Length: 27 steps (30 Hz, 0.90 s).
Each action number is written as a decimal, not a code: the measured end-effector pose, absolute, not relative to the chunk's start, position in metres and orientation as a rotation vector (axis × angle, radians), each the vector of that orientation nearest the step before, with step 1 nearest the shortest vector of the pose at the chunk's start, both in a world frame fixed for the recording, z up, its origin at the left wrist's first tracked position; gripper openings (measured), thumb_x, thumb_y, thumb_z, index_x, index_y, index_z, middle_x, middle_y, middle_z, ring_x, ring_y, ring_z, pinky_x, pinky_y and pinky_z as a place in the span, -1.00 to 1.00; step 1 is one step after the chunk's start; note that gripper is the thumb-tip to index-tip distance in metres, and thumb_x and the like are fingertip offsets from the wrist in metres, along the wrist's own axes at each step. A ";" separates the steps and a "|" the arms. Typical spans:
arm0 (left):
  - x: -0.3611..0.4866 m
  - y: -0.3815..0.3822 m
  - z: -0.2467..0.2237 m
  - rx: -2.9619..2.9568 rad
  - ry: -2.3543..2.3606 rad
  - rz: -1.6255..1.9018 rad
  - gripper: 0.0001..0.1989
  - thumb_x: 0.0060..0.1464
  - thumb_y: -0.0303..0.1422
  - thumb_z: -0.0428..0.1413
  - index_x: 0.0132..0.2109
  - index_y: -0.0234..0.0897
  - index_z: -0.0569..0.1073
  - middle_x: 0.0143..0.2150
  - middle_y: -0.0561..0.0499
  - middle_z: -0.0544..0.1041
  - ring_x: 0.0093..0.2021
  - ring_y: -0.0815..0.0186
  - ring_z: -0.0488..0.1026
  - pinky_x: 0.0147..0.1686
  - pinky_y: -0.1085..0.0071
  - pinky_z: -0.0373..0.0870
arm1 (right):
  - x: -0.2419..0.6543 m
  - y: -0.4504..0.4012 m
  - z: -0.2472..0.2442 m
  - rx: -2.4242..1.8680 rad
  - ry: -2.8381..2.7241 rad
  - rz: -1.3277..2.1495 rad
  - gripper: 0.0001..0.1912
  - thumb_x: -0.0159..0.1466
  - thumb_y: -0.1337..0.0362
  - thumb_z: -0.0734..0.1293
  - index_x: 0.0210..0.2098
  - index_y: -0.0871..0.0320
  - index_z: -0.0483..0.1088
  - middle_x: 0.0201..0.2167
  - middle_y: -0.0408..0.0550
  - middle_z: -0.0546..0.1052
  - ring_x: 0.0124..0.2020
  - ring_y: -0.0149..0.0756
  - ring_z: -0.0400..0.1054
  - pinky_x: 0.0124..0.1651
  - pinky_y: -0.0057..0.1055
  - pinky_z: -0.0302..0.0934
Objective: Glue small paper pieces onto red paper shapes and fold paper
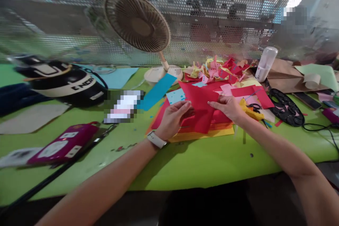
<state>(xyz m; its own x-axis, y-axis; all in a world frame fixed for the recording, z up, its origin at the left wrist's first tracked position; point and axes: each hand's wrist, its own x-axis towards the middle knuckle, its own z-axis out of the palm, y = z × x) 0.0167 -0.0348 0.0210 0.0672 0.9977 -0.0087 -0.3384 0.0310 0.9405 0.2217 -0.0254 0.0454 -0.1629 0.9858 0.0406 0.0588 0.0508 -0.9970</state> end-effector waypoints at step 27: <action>0.011 -0.021 0.026 0.772 0.832 1.563 -0.59 -0.14 0.00 0.31 -0.32 -0.25 0.53 -0.42 0.05 0.59 -0.38 0.36 0.53 -0.32 0.42 0.47 | 0.210 -0.041 0.046 -1.133 -1.574 1.028 -0.63 0.00 0.03 0.50 -0.73 0.09 0.39 -0.71 -0.19 0.38 -0.60 -0.38 0.26 -0.51 -0.39 0.20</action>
<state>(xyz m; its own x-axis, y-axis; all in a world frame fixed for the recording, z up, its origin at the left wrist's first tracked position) 0.0113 -0.0215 0.0265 -0.1367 0.9900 0.0344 -0.5245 -0.1018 0.8453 0.2101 -0.0411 0.0457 -0.1624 0.9665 0.1989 0.2061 0.2304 -0.9510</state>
